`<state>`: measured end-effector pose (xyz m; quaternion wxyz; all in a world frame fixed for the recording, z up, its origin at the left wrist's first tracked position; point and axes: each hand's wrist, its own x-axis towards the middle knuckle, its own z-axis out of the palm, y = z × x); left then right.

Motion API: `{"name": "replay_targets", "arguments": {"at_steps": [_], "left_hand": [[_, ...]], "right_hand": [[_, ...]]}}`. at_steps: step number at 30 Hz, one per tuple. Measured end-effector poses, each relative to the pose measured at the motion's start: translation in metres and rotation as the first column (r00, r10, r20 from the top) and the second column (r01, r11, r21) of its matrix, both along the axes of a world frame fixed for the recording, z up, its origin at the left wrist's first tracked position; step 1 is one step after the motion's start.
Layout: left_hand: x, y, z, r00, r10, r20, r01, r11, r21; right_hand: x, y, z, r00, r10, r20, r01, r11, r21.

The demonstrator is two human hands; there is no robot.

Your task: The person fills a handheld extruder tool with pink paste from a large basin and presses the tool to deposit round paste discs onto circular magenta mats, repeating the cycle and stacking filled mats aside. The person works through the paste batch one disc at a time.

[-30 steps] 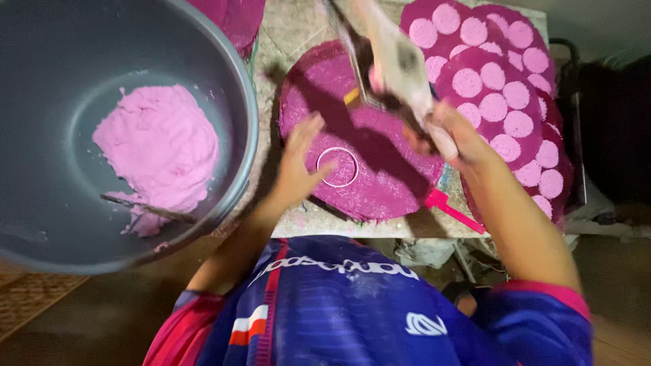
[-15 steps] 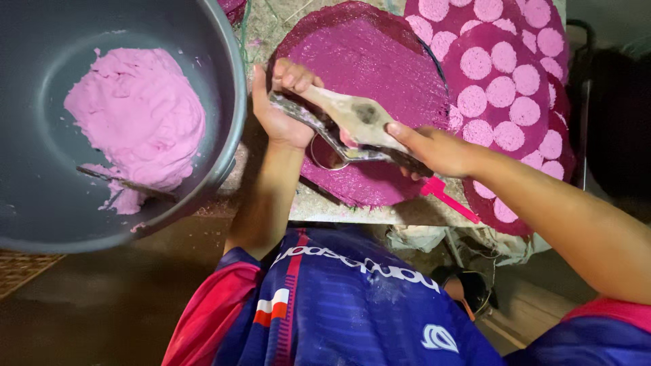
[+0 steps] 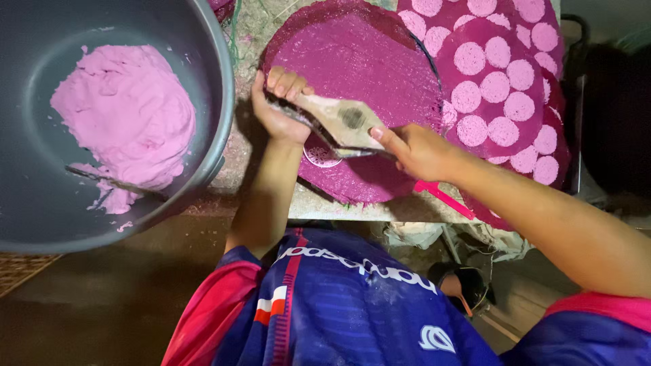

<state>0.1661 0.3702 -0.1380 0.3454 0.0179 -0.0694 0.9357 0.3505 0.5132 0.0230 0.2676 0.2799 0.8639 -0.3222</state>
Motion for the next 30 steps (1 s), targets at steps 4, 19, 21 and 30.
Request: {"name": "replay_targets", "arguments": {"at_steps": [4,19,21,30], "left_hand": [[-0.012,0.008,0.007,0.997,0.034,-0.066,-0.038,0.998,-0.059],[-0.008,-0.005,0.009,0.997,0.064,0.046,-0.049,0.959,-0.278],[-0.003,0.009,0.008,0.989,0.074,0.128,-0.036,0.96,-0.277],[-0.031,0.008,0.022,0.994,0.108,-0.011,-0.105,0.93,-0.353]], "right_hand": [[-0.002,0.003,-0.004,0.992,0.039,-0.122,-0.024,0.993,0.119],[0.007,0.0,-0.045,0.996,-0.043,-0.077,0.034,0.993,-0.113],[0.008,0.011,-0.036,1.0,-0.025,0.003,0.025,0.999,-0.029],[-0.007,-0.002,-0.034,0.963,0.003,-0.269,0.011,0.999,0.05]]}}
